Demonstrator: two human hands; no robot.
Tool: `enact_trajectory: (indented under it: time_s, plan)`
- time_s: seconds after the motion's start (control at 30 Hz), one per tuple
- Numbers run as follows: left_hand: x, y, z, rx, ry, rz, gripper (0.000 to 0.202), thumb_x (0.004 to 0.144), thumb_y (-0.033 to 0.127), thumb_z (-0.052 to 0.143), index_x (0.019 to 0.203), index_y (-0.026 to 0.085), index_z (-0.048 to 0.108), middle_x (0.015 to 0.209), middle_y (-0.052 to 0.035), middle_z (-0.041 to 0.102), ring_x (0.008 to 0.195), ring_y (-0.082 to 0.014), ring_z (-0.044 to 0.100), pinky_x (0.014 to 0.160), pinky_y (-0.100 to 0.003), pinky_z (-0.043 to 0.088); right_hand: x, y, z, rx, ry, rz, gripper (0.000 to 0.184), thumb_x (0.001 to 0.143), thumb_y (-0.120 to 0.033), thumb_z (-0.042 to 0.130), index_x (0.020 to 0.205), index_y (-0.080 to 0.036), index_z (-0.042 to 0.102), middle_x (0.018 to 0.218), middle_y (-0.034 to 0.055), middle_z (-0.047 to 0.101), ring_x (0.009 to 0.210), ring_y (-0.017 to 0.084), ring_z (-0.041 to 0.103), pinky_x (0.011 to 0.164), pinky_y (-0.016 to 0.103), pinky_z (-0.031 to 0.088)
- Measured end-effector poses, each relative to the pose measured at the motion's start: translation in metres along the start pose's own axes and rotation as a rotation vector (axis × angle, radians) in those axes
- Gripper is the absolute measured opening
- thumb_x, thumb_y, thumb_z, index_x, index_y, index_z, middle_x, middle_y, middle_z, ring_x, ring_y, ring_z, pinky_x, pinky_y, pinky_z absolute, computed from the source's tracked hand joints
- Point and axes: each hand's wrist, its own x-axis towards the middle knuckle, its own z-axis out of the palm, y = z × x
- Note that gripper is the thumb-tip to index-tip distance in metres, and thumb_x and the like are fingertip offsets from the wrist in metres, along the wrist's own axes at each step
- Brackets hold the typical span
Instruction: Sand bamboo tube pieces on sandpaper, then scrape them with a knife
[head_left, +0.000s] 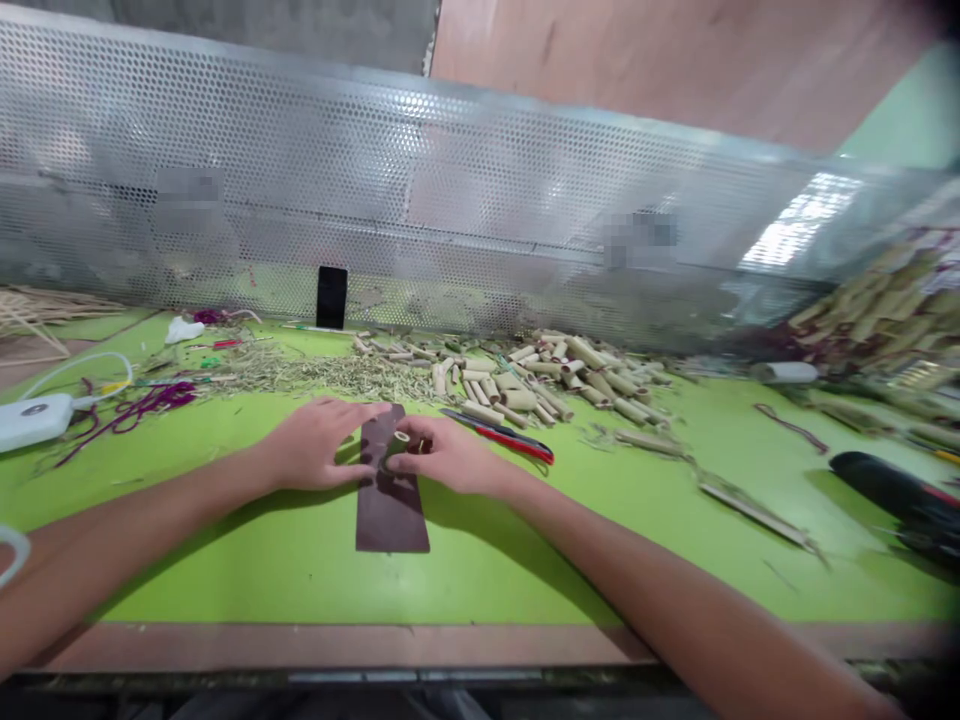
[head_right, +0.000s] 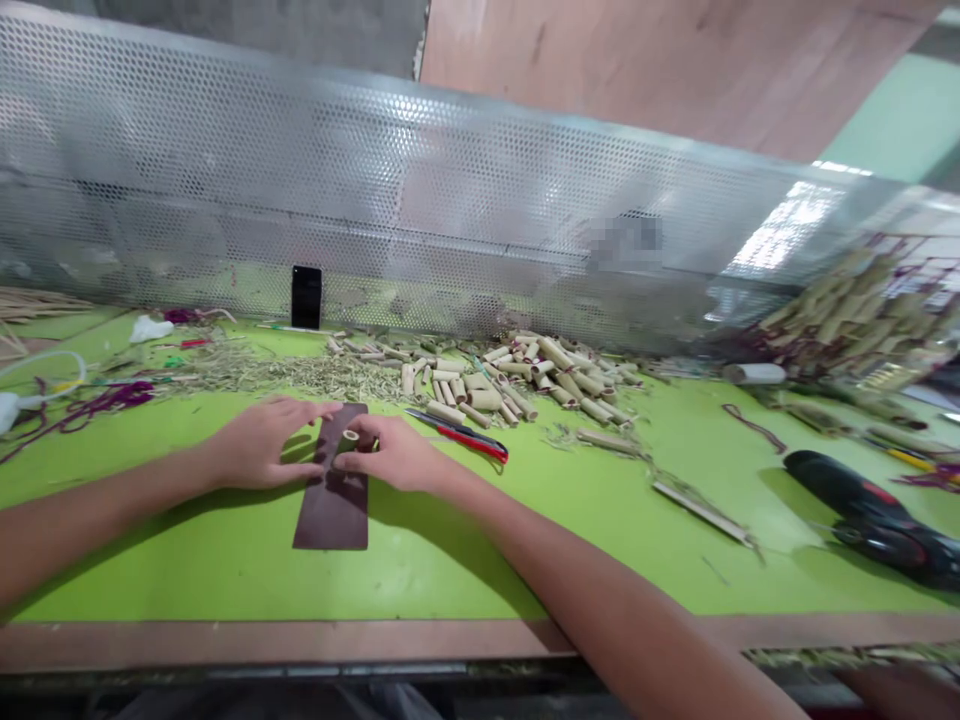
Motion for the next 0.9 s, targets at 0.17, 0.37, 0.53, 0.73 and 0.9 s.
enact_trajectory:
  time_s: [0.17, 0.37, 0.53, 0.73, 0.9]
  plan:
    - [0.002, 0.010, 0.006, -0.022, 0.051, 0.136, 0.057, 0.093, 0.052, 0.061, 0.140, 0.019, 0.051, 0.125, -0.0123, 0.068, 0.111, -0.0290, 0.065, 0.099, -0.045, 0.048, 0.002, -0.006, 0.009, 0.108, -0.032, -0.030, 0.026, 0.085, -0.038, 0.072, 0.103, -0.020, 0.068, 0.087, 0.0020, 0.071, 0.072, 0.018, 0.062, 0.064, 0.030, 0.045]
    - [0.002, 0.010, 0.006, -0.073, 0.115, 0.095, 0.044, 0.092, 0.043, 0.060, 0.129, 0.019, 0.058, 0.123, -0.0119, 0.069, 0.107, -0.0283, 0.065, 0.093, -0.045, 0.052, -0.003, -0.001, -0.006, 0.028, 0.005, -0.032, 0.032, 0.091, -0.048, 0.063, 0.107, -0.020, 0.067, 0.092, 0.0038, 0.069, 0.077, 0.018, 0.061, 0.067, 0.032, 0.045]
    - [0.002, 0.009, 0.006, -0.223, 0.085, -0.053, 0.051, 0.089, 0.039, 0.065, 0.135, 0.021, 0.055, 0.114, -0.0095, 0.071, 0.094, -0.0247, 0.067, 0.083, -0.043, 0.056, -0.002, 0.022, -0.032, -0.228, 0.173, 0.034, 0.041, 0.097, -0.053, 0.050, 0.115, -0.020, 0.068, 0.086, 0.0057, 0.070, 0.067, 0.018, 0.060, 0.061, 0.035, 0.047]
    - [0.002, 0.004, 0.010, -0.297, 0.089, -0.070, 0.050, 0.090, 0.030, 0.059, 0.138, 0.021, 0.051, 0.118, -0.0110, 0.071, 0.100, -0.0255, 0.069, 0.086, -0.044, 0.057, 0.004, 0.037, -0.038, -0.423, 0.240, 0.011, 0.032, 0.097, -0.041, 0.048, 0.102, -0.021, 0.072, 0.087, 0.0089, 0.073, 0.071, 0.021, 0.065, 0.064, 0.039, 0.052]
    - [0.002, 0.003, 0.007, -0.168, 0.053, 0.025, 0.050, 0.095, 0.039, 0.053, 0.140, 0.018, 0.048, 0.109, -0.0125, 0.073, 0.096, -0.0280, 0.069, 0.087, -0.047, 0.054, 0.002, 0.027, -0.034, -0.407, 0.220, -0.005, 0.034, 0.098, -0.044, 0.047, 0.103, -0.021, 0.072, 0.092, 0.0081, 0.073, 0.075, 0.021, 0.064, 0.068, 0.039, 0.051]
